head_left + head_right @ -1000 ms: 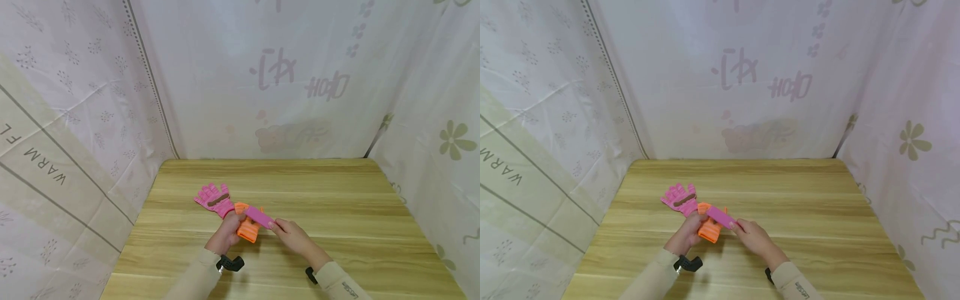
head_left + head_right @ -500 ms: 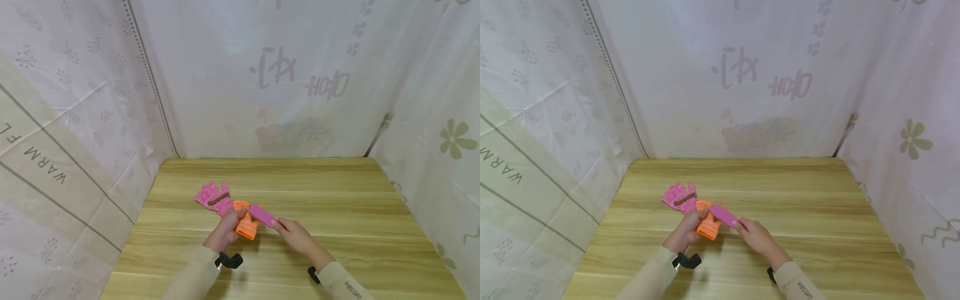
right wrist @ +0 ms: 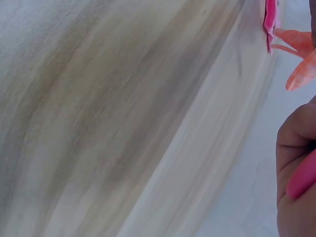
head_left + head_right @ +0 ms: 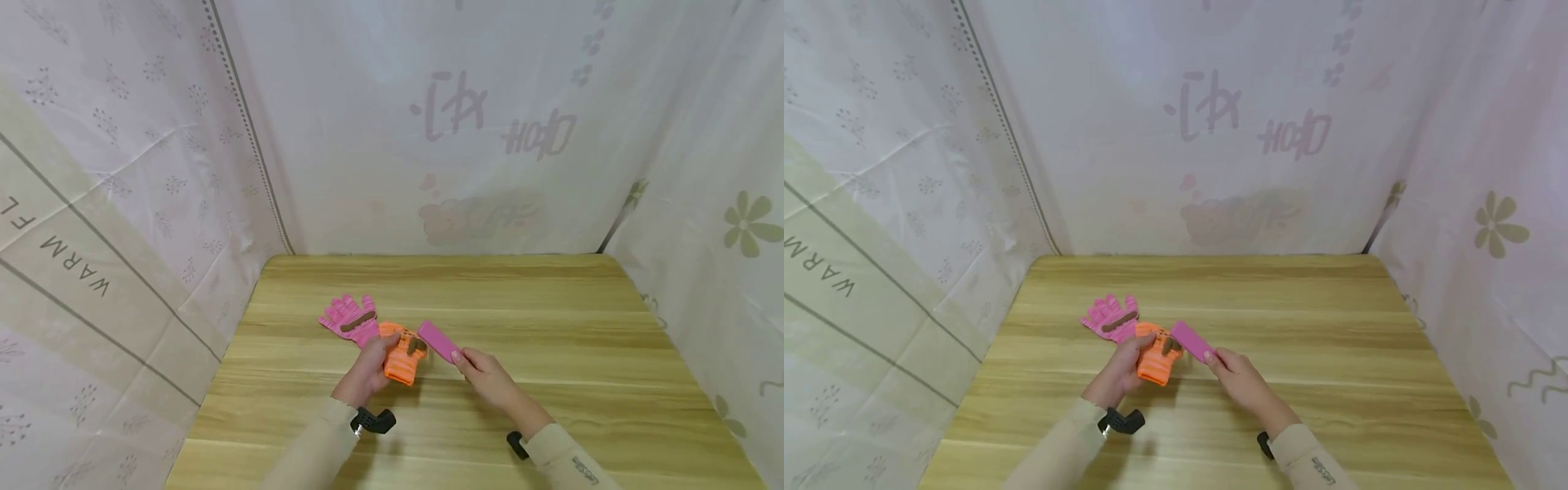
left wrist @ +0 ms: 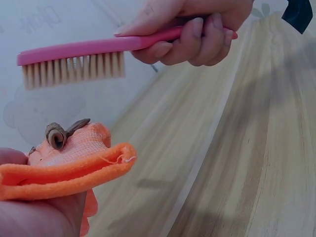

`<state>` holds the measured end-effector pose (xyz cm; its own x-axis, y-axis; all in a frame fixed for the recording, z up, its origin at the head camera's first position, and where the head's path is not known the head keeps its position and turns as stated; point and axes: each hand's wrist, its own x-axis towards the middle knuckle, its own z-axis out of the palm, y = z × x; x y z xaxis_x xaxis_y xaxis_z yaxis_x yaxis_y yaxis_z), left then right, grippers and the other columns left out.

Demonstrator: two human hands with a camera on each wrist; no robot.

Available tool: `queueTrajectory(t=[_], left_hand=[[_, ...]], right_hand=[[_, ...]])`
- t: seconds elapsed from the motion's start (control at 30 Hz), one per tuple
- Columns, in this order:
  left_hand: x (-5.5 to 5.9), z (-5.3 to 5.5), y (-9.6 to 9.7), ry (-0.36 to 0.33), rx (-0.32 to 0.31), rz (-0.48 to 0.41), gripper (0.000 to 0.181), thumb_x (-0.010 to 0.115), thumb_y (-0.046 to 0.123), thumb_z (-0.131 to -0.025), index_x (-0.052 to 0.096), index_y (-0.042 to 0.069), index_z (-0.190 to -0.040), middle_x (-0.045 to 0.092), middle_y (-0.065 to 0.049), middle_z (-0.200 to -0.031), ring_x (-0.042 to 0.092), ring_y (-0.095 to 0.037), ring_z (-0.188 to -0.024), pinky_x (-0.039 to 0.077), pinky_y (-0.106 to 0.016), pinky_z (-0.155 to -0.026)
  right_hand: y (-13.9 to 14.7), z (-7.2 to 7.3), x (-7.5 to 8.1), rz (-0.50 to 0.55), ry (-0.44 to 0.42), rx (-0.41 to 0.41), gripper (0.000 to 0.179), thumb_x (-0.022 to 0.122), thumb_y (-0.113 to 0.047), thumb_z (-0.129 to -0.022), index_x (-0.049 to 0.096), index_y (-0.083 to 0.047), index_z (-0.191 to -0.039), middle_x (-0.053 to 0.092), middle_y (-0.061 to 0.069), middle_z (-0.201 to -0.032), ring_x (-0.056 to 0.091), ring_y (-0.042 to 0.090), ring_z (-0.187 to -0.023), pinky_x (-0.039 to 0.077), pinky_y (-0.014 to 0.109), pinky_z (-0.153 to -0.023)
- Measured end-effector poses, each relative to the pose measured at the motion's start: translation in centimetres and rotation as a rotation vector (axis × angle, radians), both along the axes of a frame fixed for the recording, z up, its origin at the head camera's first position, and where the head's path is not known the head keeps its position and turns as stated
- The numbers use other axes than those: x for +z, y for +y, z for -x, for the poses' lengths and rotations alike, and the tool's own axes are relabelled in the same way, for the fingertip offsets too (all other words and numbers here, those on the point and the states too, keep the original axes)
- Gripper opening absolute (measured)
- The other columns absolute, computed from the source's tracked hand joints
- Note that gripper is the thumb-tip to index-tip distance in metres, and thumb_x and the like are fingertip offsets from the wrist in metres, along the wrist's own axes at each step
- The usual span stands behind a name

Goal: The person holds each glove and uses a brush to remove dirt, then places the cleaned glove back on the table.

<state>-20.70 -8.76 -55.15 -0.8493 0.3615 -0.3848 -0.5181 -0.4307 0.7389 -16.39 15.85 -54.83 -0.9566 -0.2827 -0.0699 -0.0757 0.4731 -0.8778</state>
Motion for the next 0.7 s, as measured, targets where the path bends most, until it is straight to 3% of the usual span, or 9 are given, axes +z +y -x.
queueTrajectory(t=[0.2,0.4,0.5,0.7], left_hand=[[-0.1,0.1,0.6,0.030,-0.064,-0.050,0.027,0.037,0.020,-0.110,0.051,0.001,-0.122,0.068,-0.007,-0.106,0.069,-0.017,-0.091,0.059,-0.029,-0.074],[0.0,-0.3,1.5,0.043,-0.142,-0.099,0.038,0.037,0.020,-0.109,0.047,-0.001,-0.139,0.065,-0.006,-0.117,0.067,-0.015,-0.098,0.057,-0.026,-0.082],[0.1,-0.6,1.8,0.059,-0.163,-0.101,0.038,0.038,0.019,-0.108,0.047,0.001,-0.141,0.065,-0.006,-0.119,0.067,-0.014,-0.099,0.056,-0.026,-0.084],[0.0,-0.7,2.3,0.058,-0.183,-0.039,0.022,0.037,0.014,-0.105,0.056,0.007,-0.113,0.066,0.000,-0.098,0.064,-0.010,-0.083,0.054,-0.023,-0.068]], right_hand=[[-0.7,0.2,0.4,-0.025,-0.004,0.038,0.043,0.044,-0.041,-0.108,0.062,-0.002,-0.098,0.048,-0.001,-0.068,0.039,0.007,-0.057,0.035,0.022,-0.051],[-1.9,0.4,0.9,-0.014,0.017,0.066,0.043,0.044,-0.041,-0.108,0.061,-0.004,-0.097,0.048,0.000,-0.068,0.040,0.007,-0.057,0.035,0.023,-0.051],[-2.4,0.3,1.2,0.000,0.033,0.071,0.039,0.045,-0.040,-0.108,0.061,-0.007,-0.094,0.048,0.000,-0.069,0.040,0.007,-0.057,0.035,0.023,-0.051],[-2.9,0.2,1.3,-0.019,0.047,0.064,0.034,0.048,-0.038,-0.107,0.058,-0.011,-0.089,0.048,-0.001,-0.069,0.041,0.008,-0.059,0.035,0.022,-0.053]])
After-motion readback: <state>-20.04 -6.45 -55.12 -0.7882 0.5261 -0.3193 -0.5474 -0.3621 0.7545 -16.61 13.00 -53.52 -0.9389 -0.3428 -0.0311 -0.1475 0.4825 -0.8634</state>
